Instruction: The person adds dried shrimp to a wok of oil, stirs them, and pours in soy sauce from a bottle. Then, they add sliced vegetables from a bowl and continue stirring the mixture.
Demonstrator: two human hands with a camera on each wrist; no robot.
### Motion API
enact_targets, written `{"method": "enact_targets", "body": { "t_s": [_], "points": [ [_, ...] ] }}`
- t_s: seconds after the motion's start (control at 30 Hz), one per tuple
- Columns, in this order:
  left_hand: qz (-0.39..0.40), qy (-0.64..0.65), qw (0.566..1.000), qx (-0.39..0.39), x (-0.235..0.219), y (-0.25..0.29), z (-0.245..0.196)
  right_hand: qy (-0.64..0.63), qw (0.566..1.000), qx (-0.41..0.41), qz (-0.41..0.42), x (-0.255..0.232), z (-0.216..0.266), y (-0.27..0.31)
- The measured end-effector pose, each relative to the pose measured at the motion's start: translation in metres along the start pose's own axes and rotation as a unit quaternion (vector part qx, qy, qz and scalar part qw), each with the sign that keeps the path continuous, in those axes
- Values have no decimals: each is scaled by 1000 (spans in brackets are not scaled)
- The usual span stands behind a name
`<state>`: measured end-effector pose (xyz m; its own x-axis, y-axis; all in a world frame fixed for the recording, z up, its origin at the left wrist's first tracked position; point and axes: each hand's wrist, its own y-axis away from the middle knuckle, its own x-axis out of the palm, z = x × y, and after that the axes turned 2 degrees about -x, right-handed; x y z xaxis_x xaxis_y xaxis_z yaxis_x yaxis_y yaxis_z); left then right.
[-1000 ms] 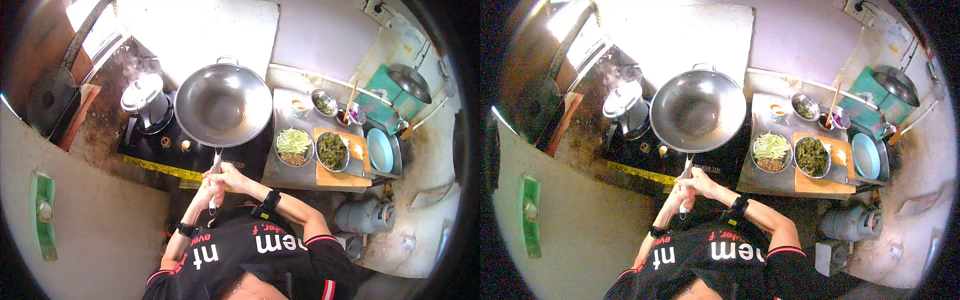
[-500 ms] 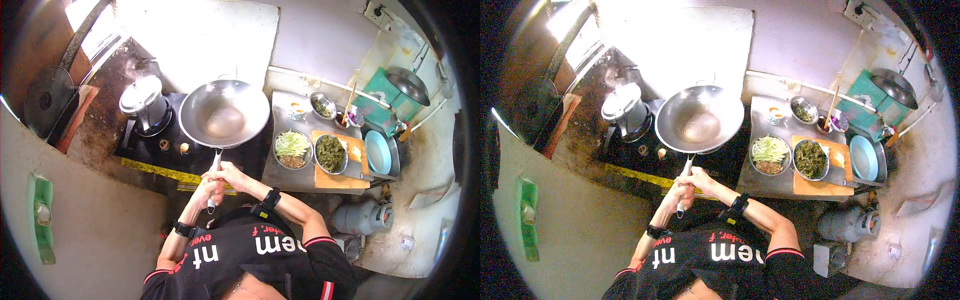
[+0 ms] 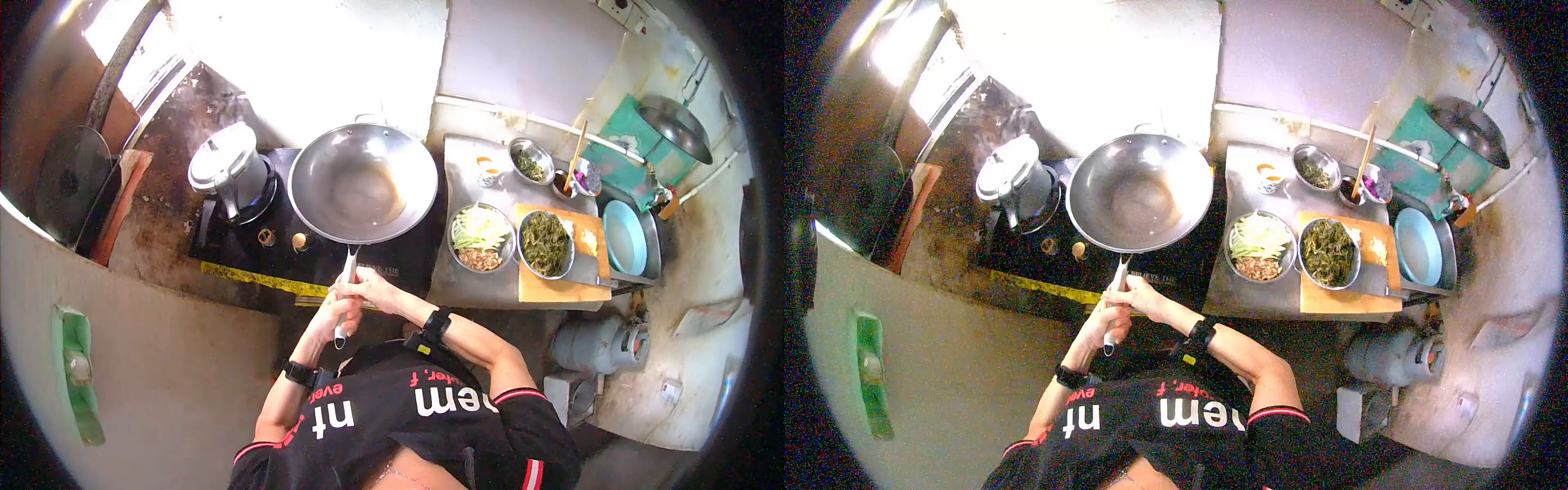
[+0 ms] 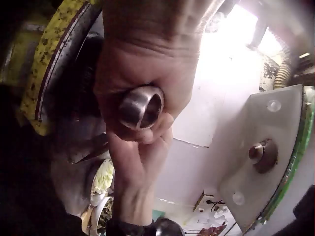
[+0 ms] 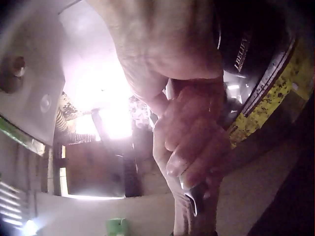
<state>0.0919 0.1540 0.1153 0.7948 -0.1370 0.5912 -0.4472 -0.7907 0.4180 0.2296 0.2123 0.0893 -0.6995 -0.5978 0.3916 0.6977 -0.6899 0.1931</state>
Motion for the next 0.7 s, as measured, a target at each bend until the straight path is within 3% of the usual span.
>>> {"method": "enact_targets", "body": {
  "t_s": [0.07,0.13,0.17,0.23,0.37,0.43,0.5,0.6,0.67,0.7],
  "points": [
    [21,24,999,-18,-8,-4,5,-5,1000,-6,7,-4,6,5],
    [16,27,999,-19,-1,1,0,-31,997,77,-2,-8,13,20],
    [12,32,999,-16,3,1,-2,24,996,88,-21,-12,14,31],
    [20,25,999,-25,-5,1,-1,64,990,123,30,-30,10,53],
    [37,15,999,-1,8,7,-7,76,982,171,8,-61,-10,108],
    [-52,83,994,-39,11,9,-9,99,976,192,-29,-77,-27,137],
    [-70,103,991,-57,-6,12,-3,101,972,196,-81,-92,-53,166],
    [-94,-90,983,-128,-62,18,32,79,938,244,-233,-104,-98,212],
    [-170,-187,960,-125,-87,33,67,98,902,265,-327,-102,-125,240],
    [-202,-217,948,-113,-109,40,91,98,902,229,-353,-106,-151,255]
  ]
}}
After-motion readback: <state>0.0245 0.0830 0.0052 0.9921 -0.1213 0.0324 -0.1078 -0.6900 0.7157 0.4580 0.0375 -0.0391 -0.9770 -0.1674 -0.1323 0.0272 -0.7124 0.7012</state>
